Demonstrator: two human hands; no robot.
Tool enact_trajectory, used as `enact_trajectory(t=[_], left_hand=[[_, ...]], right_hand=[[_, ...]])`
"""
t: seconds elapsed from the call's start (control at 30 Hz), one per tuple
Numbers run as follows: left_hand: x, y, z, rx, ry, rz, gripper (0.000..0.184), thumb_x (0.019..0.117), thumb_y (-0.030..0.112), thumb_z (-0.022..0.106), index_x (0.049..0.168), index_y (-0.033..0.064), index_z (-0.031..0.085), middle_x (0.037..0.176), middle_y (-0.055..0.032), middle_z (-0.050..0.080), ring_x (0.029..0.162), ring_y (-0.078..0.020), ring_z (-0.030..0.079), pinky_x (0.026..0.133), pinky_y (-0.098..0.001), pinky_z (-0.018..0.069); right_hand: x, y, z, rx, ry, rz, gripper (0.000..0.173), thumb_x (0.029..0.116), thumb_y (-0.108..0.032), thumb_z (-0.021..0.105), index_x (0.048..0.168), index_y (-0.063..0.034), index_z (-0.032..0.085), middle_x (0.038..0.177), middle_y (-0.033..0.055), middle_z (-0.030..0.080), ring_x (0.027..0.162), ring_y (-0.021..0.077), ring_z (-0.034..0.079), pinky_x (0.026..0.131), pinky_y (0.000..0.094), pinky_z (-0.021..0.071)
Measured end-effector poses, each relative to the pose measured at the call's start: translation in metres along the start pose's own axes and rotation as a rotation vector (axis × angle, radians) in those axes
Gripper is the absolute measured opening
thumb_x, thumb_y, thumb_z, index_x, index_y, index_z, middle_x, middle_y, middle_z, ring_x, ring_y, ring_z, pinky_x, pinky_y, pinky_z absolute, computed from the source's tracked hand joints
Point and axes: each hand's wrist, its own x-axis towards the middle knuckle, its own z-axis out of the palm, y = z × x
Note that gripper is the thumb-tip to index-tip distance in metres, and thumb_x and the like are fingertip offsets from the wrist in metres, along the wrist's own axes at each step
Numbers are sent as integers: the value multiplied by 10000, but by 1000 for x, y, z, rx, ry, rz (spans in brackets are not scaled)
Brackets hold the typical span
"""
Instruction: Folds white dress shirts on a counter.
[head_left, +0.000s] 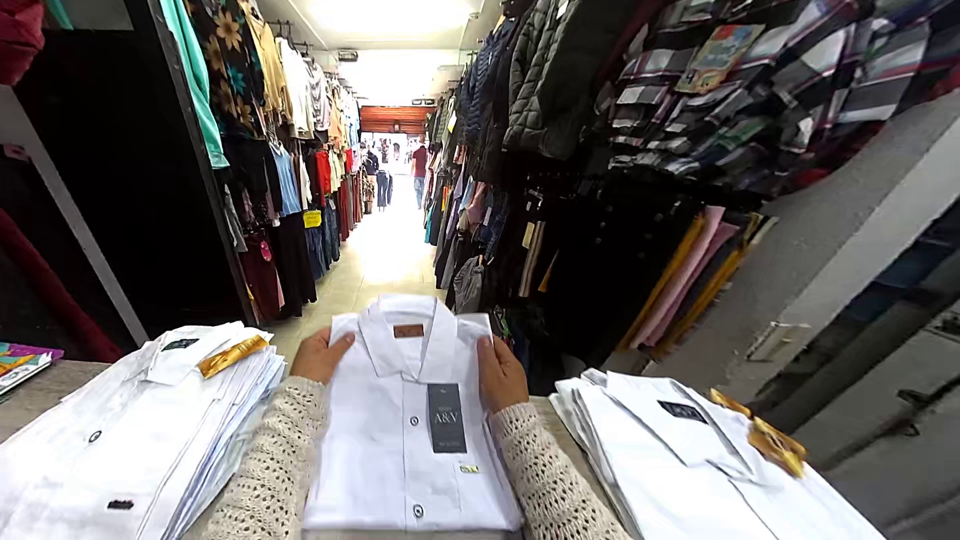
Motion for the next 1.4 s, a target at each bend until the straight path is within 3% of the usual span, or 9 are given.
enact_trajectory(t=[0.23, 0.33, 0.4, 0.5, 0.63, 0.83, 1.07, 1.17, 1.4], left_hand=[[-88, 42, -56, -393, 12, 448, 157, 965, -11, 595, 1068, 87, 663, 860, 67, 752, 766, -16, 713, 732, -237, 620], [-174, 31, -99, -235, 45, 505, 174, 917, 45, 625, 1091, 57, 635, 866, 76, 725, 773, -14, 698, 724, -230, 611], [-247, 19, -116, -160, 64, 531, 113, 815, -18, 672, 901, 55, 683, 790, 103, 717, 725, 37, 670, 669, -172, 573], [-321, -23, -149, -56, -368, 657, 198, 989, 67, 616, 1093, 128, 773, 1101, 65, 772, 1071, 15, 688, 983, -219, 550], [-372, -79, -169, 139, -441, 652, 185, 922, -40, 588, 984, -99, 752, 1017, -180, 771, 1035, -168, 738, 1014, -341, 533], [-426, -112, -189, 220, -479, 581, 240, 924, -38, 553, 1024, -68, 769, 1045, -207, 764, 1039, -313, 744, 1010, -431, 538], [-448, -115, -182, 511, -692, 282, 328, 909, -152, 501, 1142, -95, 724, 1208, -256, 707, 1176, -414, 673, 1072, -526, 482], [-431, -76, -171, 834, -988, -41, 395, 1004, -126, 376, 1343, -127, 578, 1428, -293, 559, 1373, -449, 508, 1184, -542, 328], [-381, -55, -160, 532, -412, 567, 272, 935, -30, 593, 1175, -89, 706, 1239, -273, 685, 1173, -446, 662, 1025, -567, 509]], right_hand=[[-68, -79, -66, 467, -32, -265, 242, 1079, -209, 465, 1066, -119, 689, 802, -77, 709, 700, -7, 669, 652, 220, 592], [-130, -86, -104, 456, -147, -373, 188, 1032, -250, 532, 1042, -182, 707, 858, -67, 722, 752, 35, 689, 679, 265, 610], [-191, -63, -128, 373, -218, -403, 165, 993, -302, 621, 1062, -206, 735, 948, -71, 738, 862, 47, 694, 778, 275, 601], [-290, -34, -149, 215, -369, -551, 224, 1030, -312, 572, 1153, -248, 748, 1114, -98, 753, 1057, 20, 690, 939, 234, 576], [-383, -9, -146, 79, -398, -578, 201, 1014, -104, 574, 1012, -12, 752, 1038, 85, 779, 1095, 94, 707, 1063, 333, 501], [-456, 5, -161, -58, -415, -498, 177, 910, 13, 616, 966, 47, 780, 976, 153, 784, 1019, 219, 756, 1030, 403, 533], [-481, 15, -159, -271, -547, -326, 207, 872, 99, 609, 997, 79, 773, 1047, 239, 757, 1048, 411, 731, 971, 541, 555], [-470, -12, -150, -378, -715, -191, 269, 895, 144, 537, 1070, 116, 738, 1150, 284, 718, 1132, 453, 685, 1042, 531, 506], [-366, -40, -154, -244, -704, -550, 258, 952, 19, 547, 1117, 4, 745, 1101, 130, 757, 1033, 203, 736, 955, 362, 578]])
